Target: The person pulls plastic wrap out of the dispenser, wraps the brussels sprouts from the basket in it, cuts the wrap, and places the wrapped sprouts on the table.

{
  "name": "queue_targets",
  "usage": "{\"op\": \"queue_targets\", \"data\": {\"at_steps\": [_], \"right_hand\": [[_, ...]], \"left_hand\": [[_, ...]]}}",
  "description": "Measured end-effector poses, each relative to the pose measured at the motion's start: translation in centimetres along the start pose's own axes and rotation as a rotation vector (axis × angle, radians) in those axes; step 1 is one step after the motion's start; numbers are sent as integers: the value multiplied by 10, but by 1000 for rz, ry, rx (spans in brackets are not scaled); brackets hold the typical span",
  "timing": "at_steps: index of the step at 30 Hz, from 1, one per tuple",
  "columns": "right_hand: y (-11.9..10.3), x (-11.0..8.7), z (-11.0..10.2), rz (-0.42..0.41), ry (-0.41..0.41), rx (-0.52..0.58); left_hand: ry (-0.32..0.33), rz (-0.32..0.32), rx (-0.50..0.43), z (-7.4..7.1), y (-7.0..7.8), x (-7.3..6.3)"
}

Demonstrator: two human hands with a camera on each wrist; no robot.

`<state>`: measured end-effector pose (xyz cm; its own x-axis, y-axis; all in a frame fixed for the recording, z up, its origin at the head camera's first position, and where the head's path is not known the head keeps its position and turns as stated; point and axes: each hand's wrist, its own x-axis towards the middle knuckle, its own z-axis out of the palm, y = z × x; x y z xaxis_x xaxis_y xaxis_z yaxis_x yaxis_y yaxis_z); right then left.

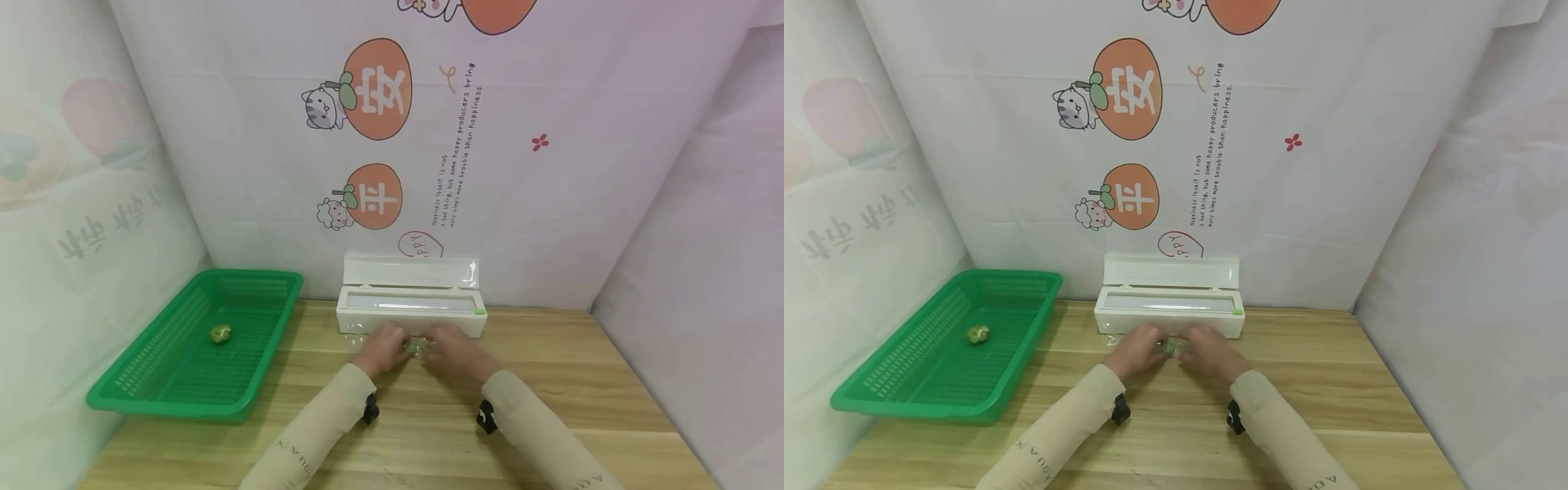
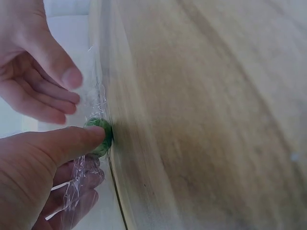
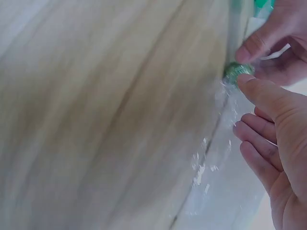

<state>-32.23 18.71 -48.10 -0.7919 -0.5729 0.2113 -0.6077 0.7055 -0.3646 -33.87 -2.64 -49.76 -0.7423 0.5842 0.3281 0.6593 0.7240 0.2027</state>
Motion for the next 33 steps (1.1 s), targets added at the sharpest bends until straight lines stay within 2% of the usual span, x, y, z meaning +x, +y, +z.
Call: {"op": "queue_targets", "data": {"at_steps": [3,8,17,20,23,27,30,33], "right_hand": [[3,-6,-11,-7,23,-1],[10,-18,-34,-34,85,-95],[31,-38,-76,127,145,-138],[39,-39,-83,127,186,-151],[47,-38,-86,139,189,-154],[56,-36,-85,213,129,-106],[61,-33,-82,248,105,-80],[66,-28,-79,252,114,-69]], "left_hand": [[-4,-3,-4,-2,0,0],[-33,-13,11,-5,-1,-2],[-84,3,-7,-23,-1,-3],[-87,1,3,-29,0,0],[-86,25,12,-36,3,7],[-95,60,15,-45,11,21],[-112,63,25,-52,17,32],[-121,69,44,-56,24,43]]}}
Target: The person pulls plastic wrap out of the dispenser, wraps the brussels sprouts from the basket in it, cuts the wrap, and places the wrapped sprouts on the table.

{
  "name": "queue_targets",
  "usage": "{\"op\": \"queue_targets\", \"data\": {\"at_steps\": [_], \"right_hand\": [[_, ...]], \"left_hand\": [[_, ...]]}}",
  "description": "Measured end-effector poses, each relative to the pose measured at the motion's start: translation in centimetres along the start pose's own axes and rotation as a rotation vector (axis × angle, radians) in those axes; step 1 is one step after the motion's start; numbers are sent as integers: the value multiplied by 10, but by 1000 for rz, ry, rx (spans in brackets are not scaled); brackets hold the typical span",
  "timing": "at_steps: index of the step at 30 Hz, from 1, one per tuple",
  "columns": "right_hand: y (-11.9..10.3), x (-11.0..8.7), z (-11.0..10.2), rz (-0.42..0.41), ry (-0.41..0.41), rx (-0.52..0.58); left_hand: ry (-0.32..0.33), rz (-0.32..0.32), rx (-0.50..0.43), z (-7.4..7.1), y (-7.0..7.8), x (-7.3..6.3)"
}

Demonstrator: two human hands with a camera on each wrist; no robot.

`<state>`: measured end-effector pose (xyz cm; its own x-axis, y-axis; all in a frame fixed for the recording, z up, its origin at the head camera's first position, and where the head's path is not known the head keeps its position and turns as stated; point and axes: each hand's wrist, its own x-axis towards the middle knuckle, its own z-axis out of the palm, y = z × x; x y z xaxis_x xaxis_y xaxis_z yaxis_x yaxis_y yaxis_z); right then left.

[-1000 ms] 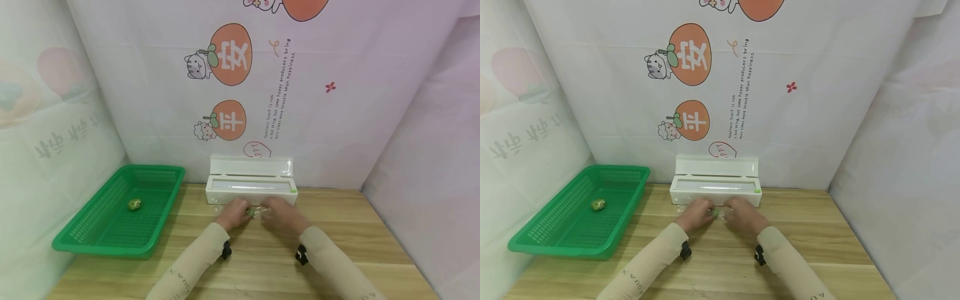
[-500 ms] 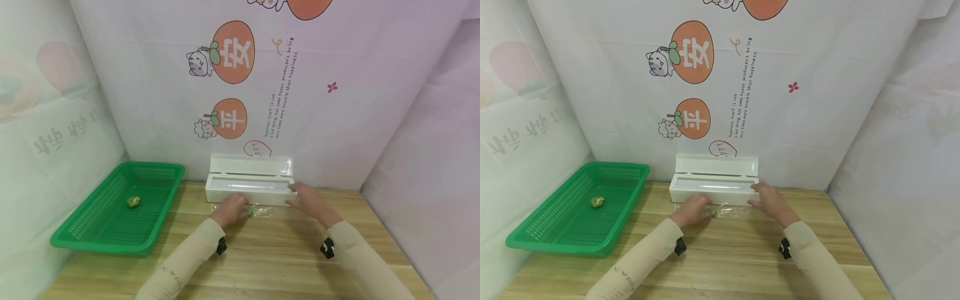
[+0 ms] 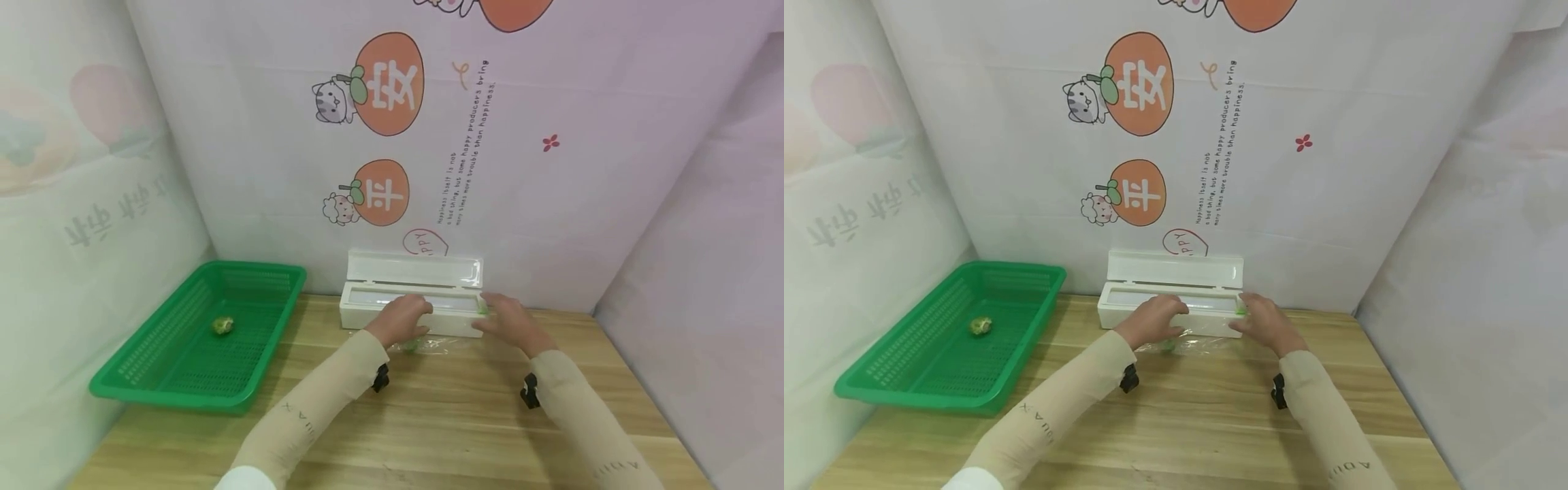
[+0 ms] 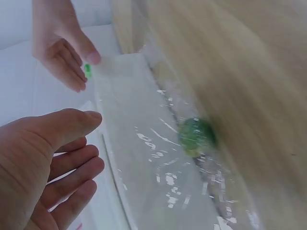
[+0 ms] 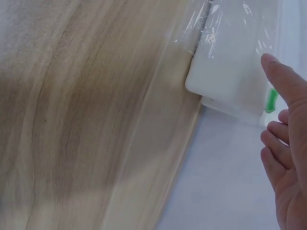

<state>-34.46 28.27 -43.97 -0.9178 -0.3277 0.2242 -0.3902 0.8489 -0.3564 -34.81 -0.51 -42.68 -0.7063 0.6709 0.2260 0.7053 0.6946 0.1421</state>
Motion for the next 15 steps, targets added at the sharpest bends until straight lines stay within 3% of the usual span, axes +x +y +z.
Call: {"op": "queue_targets", "data": {"at_steps": [9,15], "right_hand": [[16,9,7,-15,10,-35],[17,9,8,-21,11,-47]], "left_hand": [[-28,-24,-26,-5,24,28],[10,-12,-33,0,31,42]]}}
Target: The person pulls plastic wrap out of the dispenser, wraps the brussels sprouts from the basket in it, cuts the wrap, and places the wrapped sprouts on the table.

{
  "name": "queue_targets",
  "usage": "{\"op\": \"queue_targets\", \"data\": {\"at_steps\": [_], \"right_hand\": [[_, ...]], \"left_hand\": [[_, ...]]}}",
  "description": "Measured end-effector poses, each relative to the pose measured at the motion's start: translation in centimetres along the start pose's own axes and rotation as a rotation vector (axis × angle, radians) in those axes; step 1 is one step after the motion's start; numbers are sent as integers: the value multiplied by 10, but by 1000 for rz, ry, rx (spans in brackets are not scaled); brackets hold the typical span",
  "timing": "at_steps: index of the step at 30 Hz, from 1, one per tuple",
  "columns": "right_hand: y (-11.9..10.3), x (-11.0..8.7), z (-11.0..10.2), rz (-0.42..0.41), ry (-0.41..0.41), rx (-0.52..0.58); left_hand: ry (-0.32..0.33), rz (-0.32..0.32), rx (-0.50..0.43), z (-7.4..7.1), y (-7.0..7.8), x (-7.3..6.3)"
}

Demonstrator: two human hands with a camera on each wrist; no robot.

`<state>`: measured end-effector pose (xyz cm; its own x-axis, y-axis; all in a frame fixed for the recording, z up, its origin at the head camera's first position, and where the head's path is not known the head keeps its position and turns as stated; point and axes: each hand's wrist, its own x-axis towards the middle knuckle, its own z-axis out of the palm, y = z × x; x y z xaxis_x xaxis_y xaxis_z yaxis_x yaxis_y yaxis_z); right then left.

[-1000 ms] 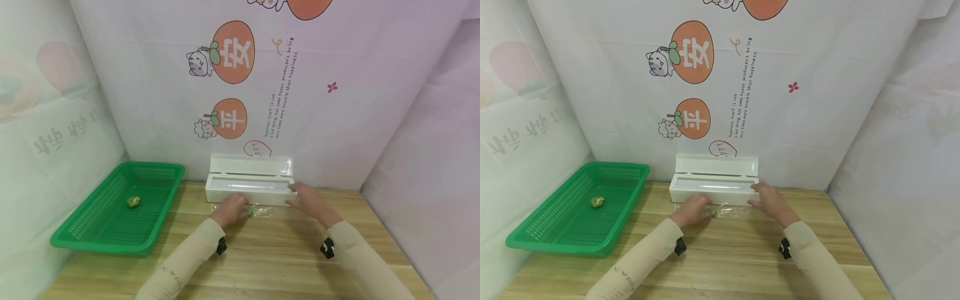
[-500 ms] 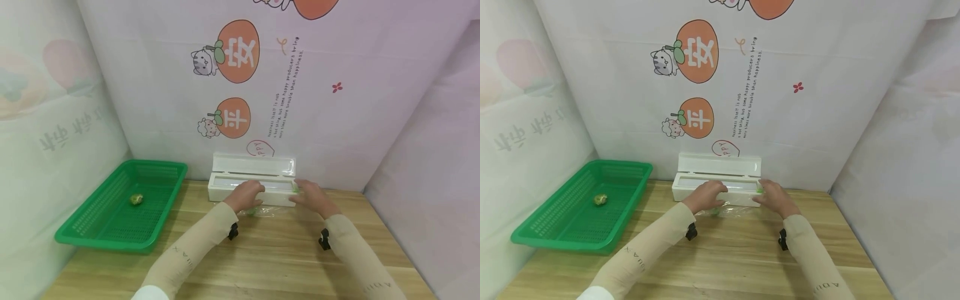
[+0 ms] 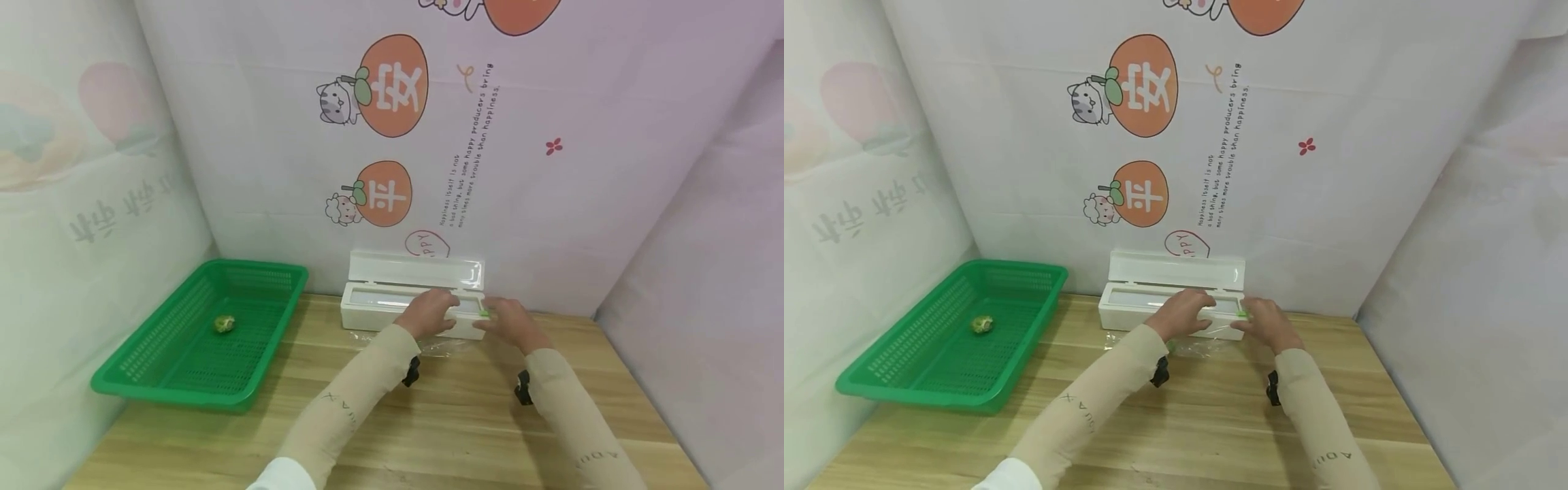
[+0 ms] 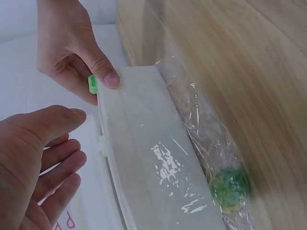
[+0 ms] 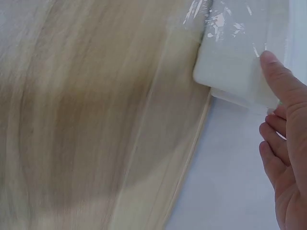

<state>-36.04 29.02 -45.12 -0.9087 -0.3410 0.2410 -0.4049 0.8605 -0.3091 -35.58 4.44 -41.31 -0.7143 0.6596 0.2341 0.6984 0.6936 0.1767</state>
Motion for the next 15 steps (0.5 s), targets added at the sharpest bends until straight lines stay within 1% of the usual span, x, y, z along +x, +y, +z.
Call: {"op": "queue_targets", "data": {"at_steps": [3,7,11,15], "right_hand": [[-2,-1,2,-1,11,0],[-1,-3,3,-14,37,-7],[-2,-3,4,-58,66,15],[0,-5,3,-63,67,39]], "left_hand": [[-11,6,0,4,2,7],[-37,22,18,11,8,19],[-44,30,21,17,12,31],[-42,42,17,22,16,43]]}}
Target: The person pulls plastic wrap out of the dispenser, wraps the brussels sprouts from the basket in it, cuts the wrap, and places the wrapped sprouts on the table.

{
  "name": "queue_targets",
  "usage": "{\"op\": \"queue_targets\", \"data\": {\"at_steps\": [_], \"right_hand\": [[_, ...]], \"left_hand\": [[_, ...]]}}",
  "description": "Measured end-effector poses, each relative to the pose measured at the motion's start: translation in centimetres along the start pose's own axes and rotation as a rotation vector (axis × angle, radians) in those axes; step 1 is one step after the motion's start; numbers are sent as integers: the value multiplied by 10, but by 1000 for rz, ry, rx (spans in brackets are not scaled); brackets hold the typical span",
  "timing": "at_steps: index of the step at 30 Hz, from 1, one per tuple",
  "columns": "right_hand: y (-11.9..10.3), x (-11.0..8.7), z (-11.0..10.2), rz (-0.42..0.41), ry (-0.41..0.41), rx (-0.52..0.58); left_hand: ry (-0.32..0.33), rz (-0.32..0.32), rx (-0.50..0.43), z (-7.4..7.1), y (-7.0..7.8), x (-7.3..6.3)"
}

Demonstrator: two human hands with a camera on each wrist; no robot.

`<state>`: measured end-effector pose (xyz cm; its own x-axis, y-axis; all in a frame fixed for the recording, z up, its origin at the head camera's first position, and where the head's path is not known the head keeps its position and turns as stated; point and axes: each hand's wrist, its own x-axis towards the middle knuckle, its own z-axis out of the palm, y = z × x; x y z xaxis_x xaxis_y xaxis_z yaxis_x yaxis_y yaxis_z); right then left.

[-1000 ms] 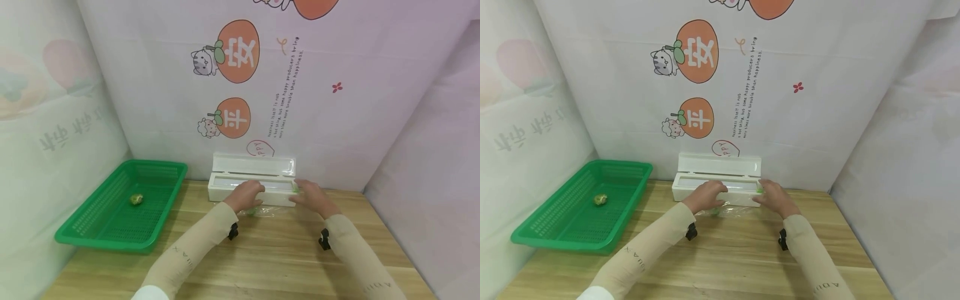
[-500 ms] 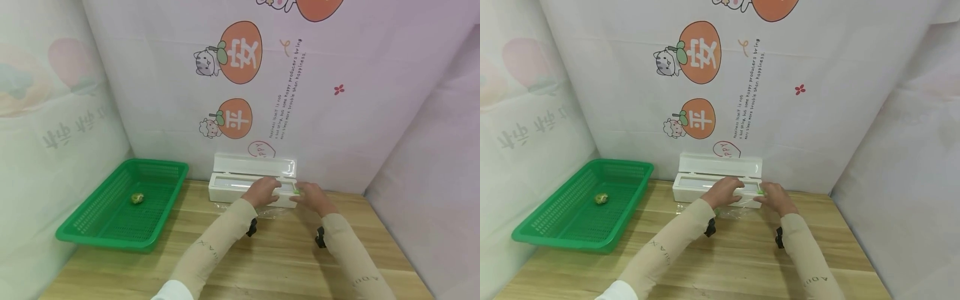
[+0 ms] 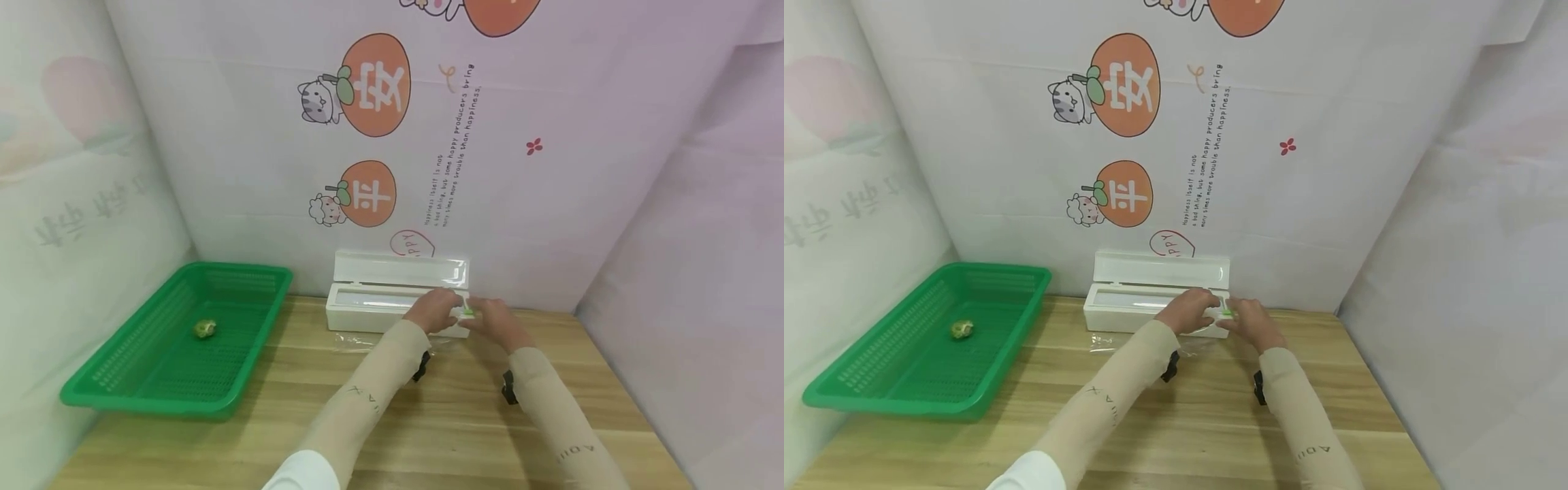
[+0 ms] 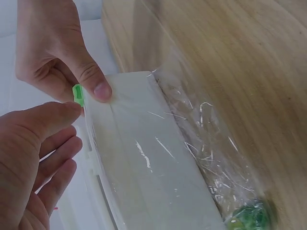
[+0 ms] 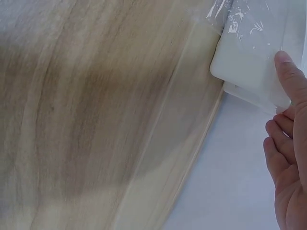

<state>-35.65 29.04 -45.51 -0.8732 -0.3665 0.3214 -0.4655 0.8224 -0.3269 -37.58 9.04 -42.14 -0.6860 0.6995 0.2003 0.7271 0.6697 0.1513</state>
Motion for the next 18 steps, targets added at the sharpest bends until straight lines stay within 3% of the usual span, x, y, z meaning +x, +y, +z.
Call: {"op": "queue_targets", "data": {"at_steps": [10,18], "right_hand": [[-4,1,-3,49,-37,26],[-7,-1,-4,72,-42,25]], "left_hand": [[-31,10,-70,9,5,22],[-6,-27,-122,8,14,21]]}}
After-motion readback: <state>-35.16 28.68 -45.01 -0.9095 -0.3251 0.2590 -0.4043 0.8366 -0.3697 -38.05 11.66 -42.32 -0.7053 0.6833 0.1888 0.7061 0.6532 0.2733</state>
